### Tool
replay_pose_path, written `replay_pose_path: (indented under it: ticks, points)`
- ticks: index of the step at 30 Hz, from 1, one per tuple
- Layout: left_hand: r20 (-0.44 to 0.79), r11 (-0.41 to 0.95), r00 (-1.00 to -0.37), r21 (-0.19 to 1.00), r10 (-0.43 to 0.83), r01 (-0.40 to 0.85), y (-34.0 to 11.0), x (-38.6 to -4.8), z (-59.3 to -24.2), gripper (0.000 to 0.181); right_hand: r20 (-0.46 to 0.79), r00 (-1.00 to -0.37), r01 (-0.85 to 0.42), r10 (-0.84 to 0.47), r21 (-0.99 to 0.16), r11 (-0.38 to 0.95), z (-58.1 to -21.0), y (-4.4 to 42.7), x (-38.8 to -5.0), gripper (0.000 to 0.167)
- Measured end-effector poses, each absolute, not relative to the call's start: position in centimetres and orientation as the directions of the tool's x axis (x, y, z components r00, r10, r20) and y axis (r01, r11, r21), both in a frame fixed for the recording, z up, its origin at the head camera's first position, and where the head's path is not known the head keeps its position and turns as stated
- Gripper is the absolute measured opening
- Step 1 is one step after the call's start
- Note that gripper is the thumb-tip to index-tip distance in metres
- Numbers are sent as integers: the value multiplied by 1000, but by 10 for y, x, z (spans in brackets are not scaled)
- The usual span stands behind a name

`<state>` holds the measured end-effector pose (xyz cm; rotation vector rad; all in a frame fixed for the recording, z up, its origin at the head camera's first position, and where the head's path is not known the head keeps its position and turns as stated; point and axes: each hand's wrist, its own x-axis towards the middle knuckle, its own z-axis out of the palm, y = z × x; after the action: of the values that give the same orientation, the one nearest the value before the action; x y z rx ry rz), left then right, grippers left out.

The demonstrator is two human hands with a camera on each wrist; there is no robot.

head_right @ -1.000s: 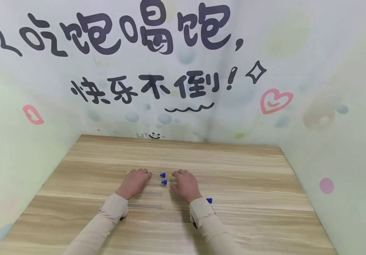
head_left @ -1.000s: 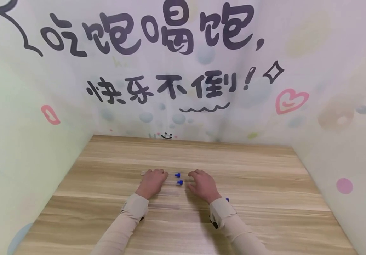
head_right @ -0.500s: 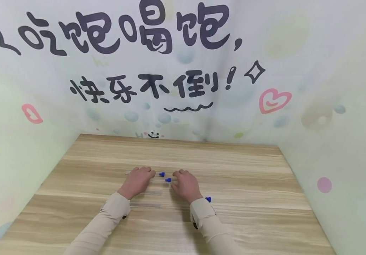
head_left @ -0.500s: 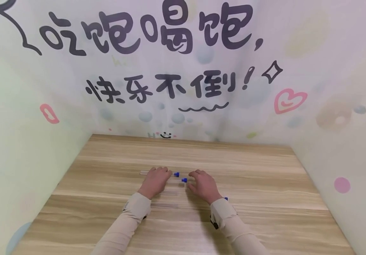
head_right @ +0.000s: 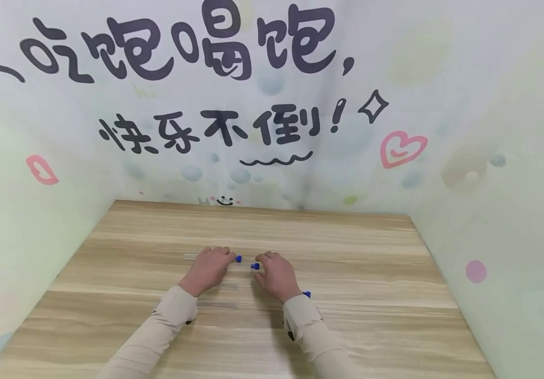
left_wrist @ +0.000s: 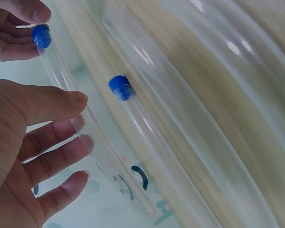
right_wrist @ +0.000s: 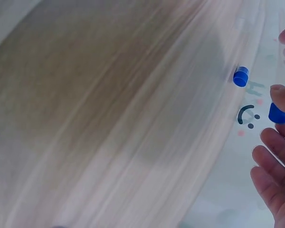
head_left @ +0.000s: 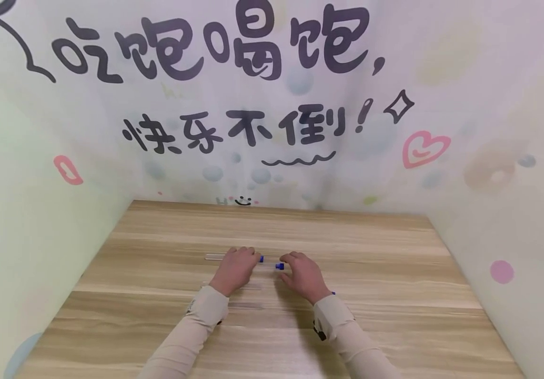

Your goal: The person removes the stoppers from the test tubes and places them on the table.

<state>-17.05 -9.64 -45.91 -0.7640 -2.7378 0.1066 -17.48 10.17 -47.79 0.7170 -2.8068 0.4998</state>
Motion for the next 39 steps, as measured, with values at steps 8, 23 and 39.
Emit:
replay_pose_path:
  ticks: [8, 23, 39]
  points:
    - [319, 836, -773, -178, 548, 519, -89, -167, -452, 13, 356, -828, -540, -434, -292, 789, -475, 107, -171, 20]
    - [323, 809, -747, -134, 581, 572, -81, -164, -445, 12, 361, -855, -497, -371, -374, 783, -464, 127, -161, 12]
    - [363, 776, -698, -135, 618, 617, -84, -160, -447, 21, 422, -787, -597, -450, -336, 729, -470, 138, -160, 17]
